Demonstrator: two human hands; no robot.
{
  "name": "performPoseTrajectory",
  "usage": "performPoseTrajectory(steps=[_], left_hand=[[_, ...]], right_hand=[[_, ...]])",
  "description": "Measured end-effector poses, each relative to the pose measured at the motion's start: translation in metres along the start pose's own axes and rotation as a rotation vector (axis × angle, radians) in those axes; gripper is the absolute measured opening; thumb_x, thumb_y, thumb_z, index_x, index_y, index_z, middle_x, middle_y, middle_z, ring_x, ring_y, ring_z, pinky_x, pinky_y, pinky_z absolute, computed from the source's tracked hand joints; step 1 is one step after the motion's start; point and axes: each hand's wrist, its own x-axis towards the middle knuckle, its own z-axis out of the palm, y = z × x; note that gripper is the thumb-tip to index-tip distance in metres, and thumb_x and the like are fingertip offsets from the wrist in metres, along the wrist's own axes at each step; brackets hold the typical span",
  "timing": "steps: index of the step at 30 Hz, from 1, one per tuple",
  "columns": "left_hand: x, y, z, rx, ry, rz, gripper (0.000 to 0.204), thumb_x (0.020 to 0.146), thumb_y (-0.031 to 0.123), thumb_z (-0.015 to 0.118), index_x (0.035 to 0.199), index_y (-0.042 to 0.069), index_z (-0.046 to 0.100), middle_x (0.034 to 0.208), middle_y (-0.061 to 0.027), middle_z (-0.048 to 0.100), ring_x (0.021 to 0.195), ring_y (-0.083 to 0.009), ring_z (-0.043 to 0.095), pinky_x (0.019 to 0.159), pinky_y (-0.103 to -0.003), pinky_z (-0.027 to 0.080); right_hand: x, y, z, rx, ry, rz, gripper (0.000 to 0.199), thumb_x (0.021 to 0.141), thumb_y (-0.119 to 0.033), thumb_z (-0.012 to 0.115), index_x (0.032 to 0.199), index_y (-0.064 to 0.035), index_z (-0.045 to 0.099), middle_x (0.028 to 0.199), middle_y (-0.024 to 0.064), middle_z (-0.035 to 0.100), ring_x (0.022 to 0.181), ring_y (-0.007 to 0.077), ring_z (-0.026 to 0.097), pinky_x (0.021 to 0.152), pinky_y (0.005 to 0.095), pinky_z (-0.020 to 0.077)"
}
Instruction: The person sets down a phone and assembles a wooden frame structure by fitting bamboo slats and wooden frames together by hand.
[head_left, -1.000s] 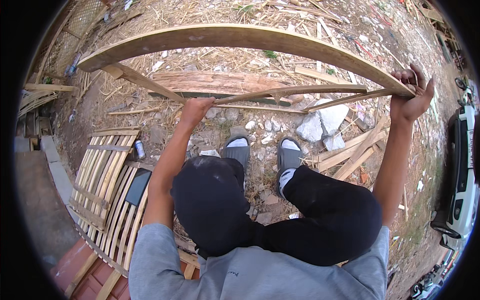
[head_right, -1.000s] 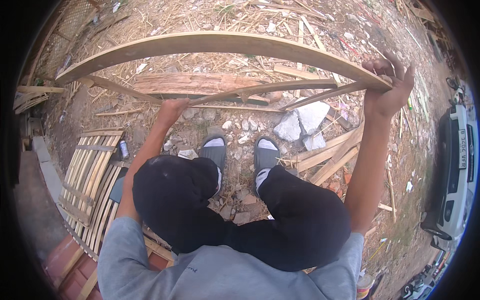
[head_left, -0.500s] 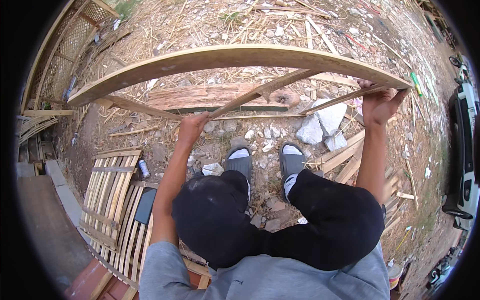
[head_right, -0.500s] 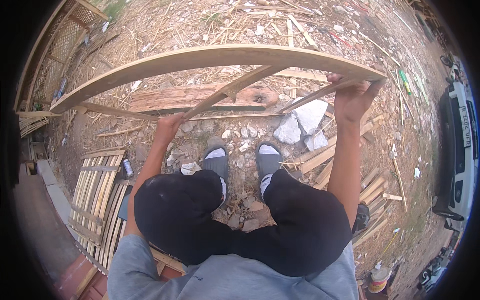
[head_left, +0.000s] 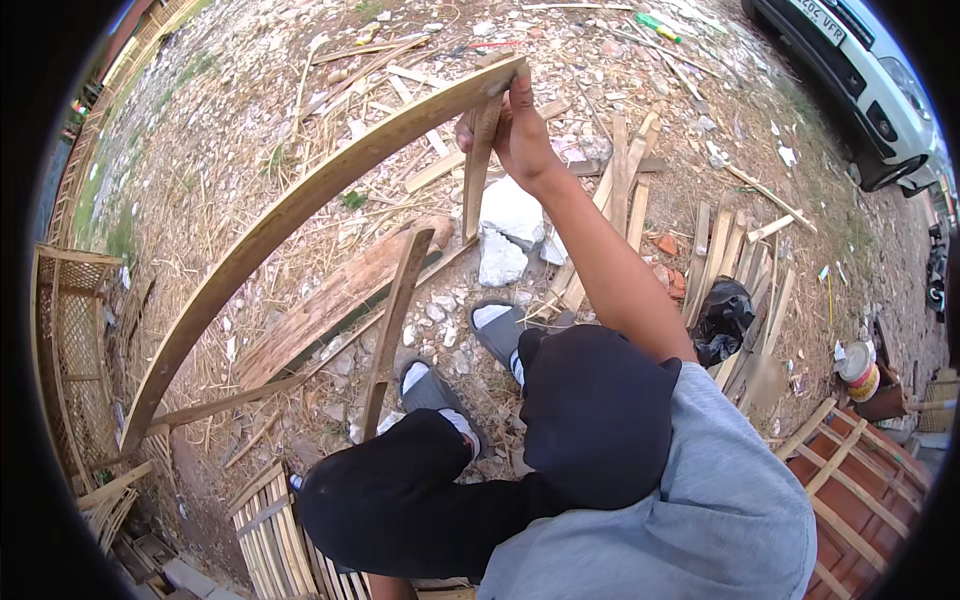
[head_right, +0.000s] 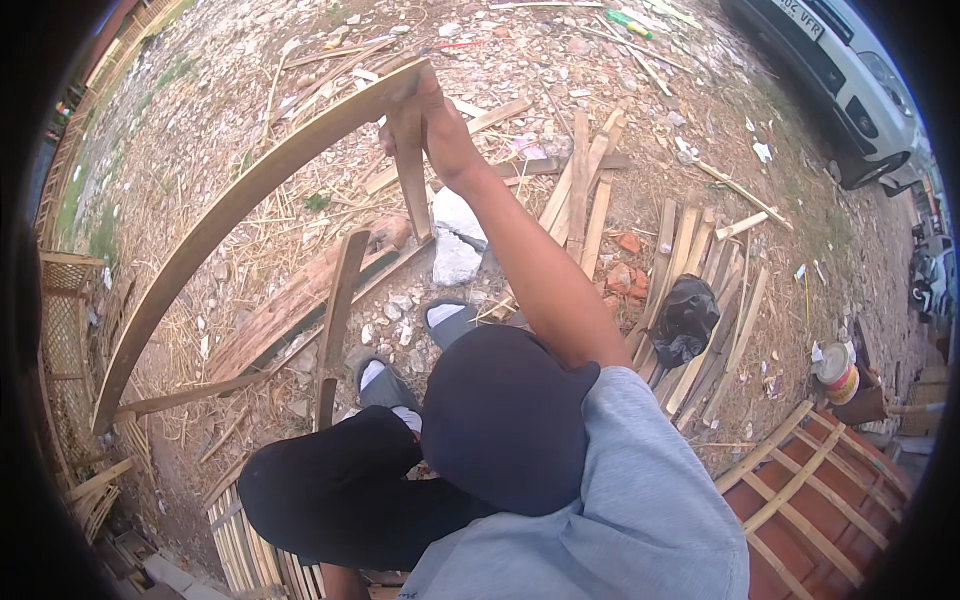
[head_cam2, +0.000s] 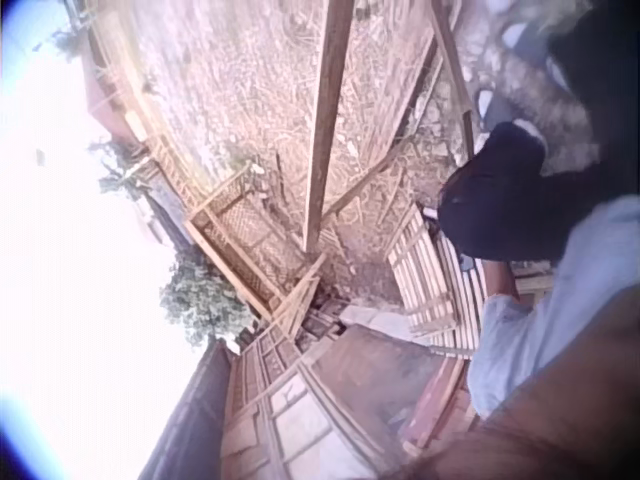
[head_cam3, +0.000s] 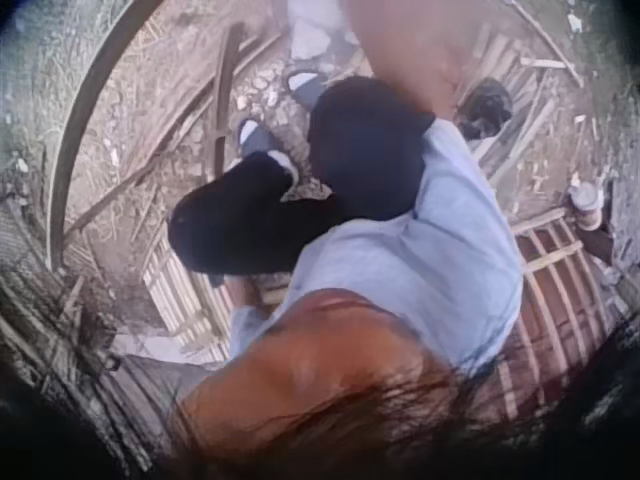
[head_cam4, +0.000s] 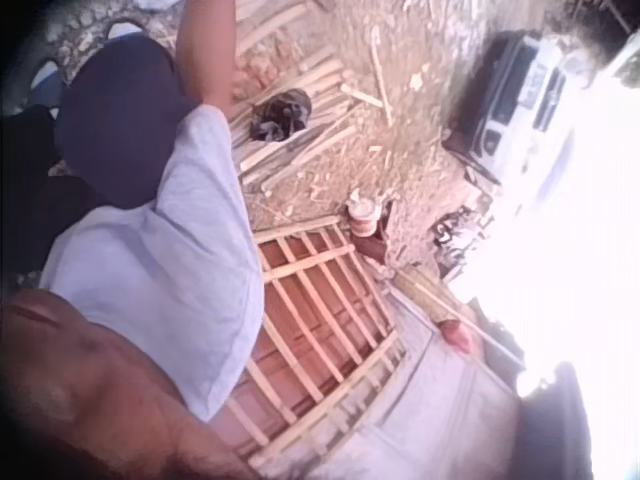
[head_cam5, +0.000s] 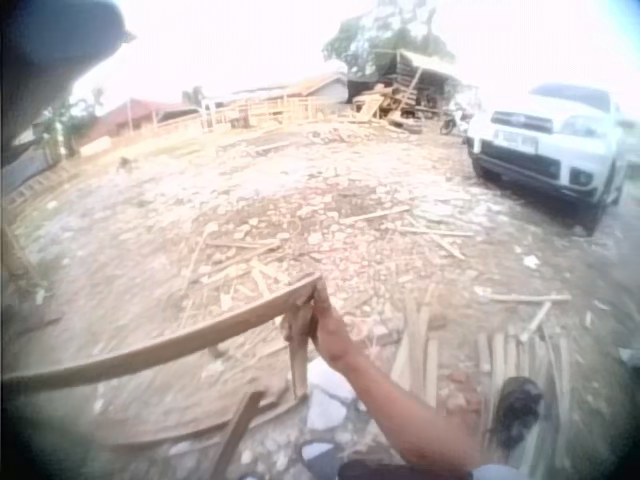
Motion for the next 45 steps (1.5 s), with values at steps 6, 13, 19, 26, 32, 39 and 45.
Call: performPoseTrajectory(steps=[6, 13, 19, 26, 32, 39, 45], left_hand=[[0.002, 0.036, 0.010, 0.034, -0.129, 0.018, 0.022, 0.085, 0.019, 0.070, 0.104, 0.007, 0.070, 0.082, -0.0176, 0.068, 0.073, -0.0303, 0.067, 0.065, -0.036, 0.051], [0.010, 0.072, -0.002, 0.075, -0.187, 0.095, 0.022, 0.085, 0.018, 0.070, 0.104, 0.007, 0.070, 0.081, -0.0179, 0.068, 0.072, -0.0284, 0.067, 0.064, -0.035, 0.050], [0.014, 0.102, -0.005, 0.069, -0.220, 0.133, 0.022, 0.085, 0.017, 0.071, 0.105, 0.006, 0.069, 0.080, -0.0182, 0.067, 0.071, -0.0268, 0.068, 0.064, -0.034, 0.050], [0.013, 0.107, -0.005, 0.087, -0.333, 0.069, 0.027, 0.094, 0.026, 0.060, 0.115, 0.010, 0.063, 0.087, -0.0079, 0.069, 0.074, -0.0116, 0.063, 0.064, -0.029, 0.048], [0.012, 0.097, 0.002, 0.054, -0.309, 0.025, 0.026, 0.093, 0.024, 0.062, 0.114, 0.009, 0.064, 0.084, -0.0087, 0.068, 0.073, -0.0106, 0.062, 0.063, -0.029, 0.047], [-0.001, 0.087, 0.005, 0.031, -0.293, -0.008, 0.026, 0.091, 0.022, 0.065, 0.112, 0.007, 0.065, 0.081, -0.0096, 0.068, 0.071, -0.0094, 0.061, 0.062, -0.028, 0.047], [-0.012, 0.080, 0.005, -0.016, -0.264, -0.026, 0.025, 0.089, 0.020, 0.067, 0.110, 0.006, 0.066, 0.079, -0.0104, 0.068, 0.070, -0.0084, 0.060, 0.061, -0.028, 0.047]], right_hand=[[-0.002, -0.002, 0.000, 0.047, 0.021, -0.034, 0.087, 0.080, -0.082, 0.036, 0.106, -0.0013, 0.056, 0.072, 0.0072, 0.058, 0.064, 0.0162, 0.059, 0.062, 0.0313, 0.0489], [0.014, -0.003, 0.010, 0.052, 0.021, 0.014, 0.079, 0.082, -0.078, 0.040, 0.103, -0.0027, 0.051, 0.074, 0.0078, 0.058, 0.067, 0.0179, 0.060, 0.064, 0.0330, 0.0511], [0.022, 0.002, 0.002, 0.099, -0.015, 0.052, 0.081, 0.076, -0.078, 0.048, 0.103, -0.0015, 0.051, 0.079, 0.0072, 0.056, 0.070, 0.0185, 0.061, 0.064, 0.0335, 0.0517], [0.023, 0.002, 0.002, 0.064, -0.016, 0.053, 0.083, 0.074, -0.077, 0.050, 0.105, -0.0001, 0.052, 0.079, 0.0083, 0.058, 0.073, 0.0187, 0.062, 0.069, 0.0342, 0.0545], [0.028, 0.007, -0.005, 0.066, -0.048, 0.049, 0.083, 0.077, -0.075, 0.048, 0.110, 0.0007, 0.053, 0.083, 0.0094, 0.061, 0.079, 0.0195, 0.064, 0.076, 0.0358, 0.0543], [0.025, 0.008, -0.008, 0.213, -0.046, 0.142, 0.077, 0.084, -0.072, 0.044, 0.114, -0.0011, 0.052, 0.086, 0.0099, 0.063, 0.081, 0.0209, 0.064, 0.079, 0.0376, 0.0530], [0.024, 0.009, -0.012, -0.222, -0.086, 0.002, 0.061, 0.085, -0.062, 0.058, 0.101, -0.0035, 0.064, 0.087, 0.0096, 0.069, 0.085, 0.0160, 0.065, 0.080, 0.0316, 0.0495]])
